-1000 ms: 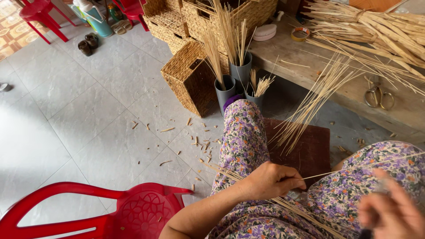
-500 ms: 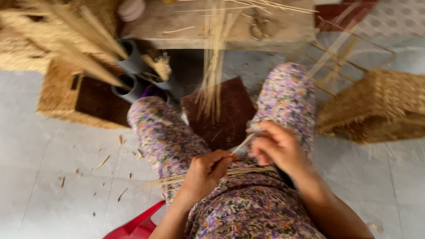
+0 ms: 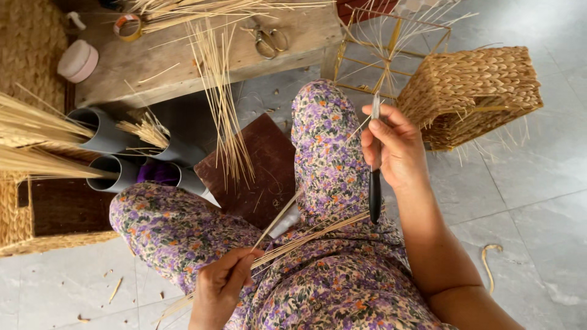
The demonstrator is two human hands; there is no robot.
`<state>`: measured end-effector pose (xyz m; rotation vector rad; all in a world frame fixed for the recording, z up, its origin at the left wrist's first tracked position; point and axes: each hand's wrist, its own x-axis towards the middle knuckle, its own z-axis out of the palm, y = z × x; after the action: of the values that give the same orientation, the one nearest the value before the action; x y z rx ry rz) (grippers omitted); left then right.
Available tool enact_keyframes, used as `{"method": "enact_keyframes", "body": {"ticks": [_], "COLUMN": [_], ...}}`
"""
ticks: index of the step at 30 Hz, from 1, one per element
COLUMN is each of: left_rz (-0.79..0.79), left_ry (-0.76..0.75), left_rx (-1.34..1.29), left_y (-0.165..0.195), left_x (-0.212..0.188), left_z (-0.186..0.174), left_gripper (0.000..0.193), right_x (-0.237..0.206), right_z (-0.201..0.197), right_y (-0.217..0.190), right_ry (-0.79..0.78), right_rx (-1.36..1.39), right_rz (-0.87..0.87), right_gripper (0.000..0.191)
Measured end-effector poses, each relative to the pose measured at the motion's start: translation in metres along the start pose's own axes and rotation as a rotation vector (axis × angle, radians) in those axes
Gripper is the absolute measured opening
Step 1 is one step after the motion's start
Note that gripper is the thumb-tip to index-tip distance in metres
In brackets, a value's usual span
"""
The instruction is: The person sits on a red plastic chair with a wooden board on their lap and uses a small knife to peel and shave thin bamboo sticks one at a time, rotating each stick to remove the outer layer, then setting the peeled stick aside and reaching for the next one from a bundle.
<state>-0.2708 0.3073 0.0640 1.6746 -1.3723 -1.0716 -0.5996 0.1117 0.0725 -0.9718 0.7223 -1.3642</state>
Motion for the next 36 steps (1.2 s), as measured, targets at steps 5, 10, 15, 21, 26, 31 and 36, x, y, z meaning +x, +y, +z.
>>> {"method": "enact_keyframes", "body": {"ticks": [5,10,15,21,26,31,36], "left_rz": [-0.074,0.118,-0.032,0.024,0.015,-0.033,-0.071], "left_ry": [0.089,0.058,-0.005,0.022,0.050,0.007,0.045], "left_rx": [0.044,0.057,0.057,0.036,0.034,-0.001,0.033], "left_y": [0.006,0.020,0.022,0.015,0.004,-0.013,-0.013], "left_x": [0.009,0.018,0.020,0.020,0.016,0.009,0.012], "left_z": [0.004,0.024,0.022,0.026,0.023,0.010,0.013], "left_gripper": [0.021,0.019,0.023,0.022,0.020,0.021,0.021], "right_x": [-0.027,-0.056,-0.037,-0.045,-0.040,-0.007,-0.009], "right_z": [0.026,0.075,0.062,0.070,0.070,0.019,0.018], "right_y": [0.007,0.042,0.041,0.044,0.048,0.021,0.014], "right_ry": [-0.247,-0.616,-0.499,-0.501,-0.467,-0.177,-0.169], "right_rx": [-0.140,-0.283,-0.242,-0.300,-0.290,-0.173,-0.262], "right_rz": [0.215,0.334,0.264,0.354,0.309,0.138,0.036], "right_gripper": [0.045,0.038,0.022,0.022,0.025,0.026,0.037]}}
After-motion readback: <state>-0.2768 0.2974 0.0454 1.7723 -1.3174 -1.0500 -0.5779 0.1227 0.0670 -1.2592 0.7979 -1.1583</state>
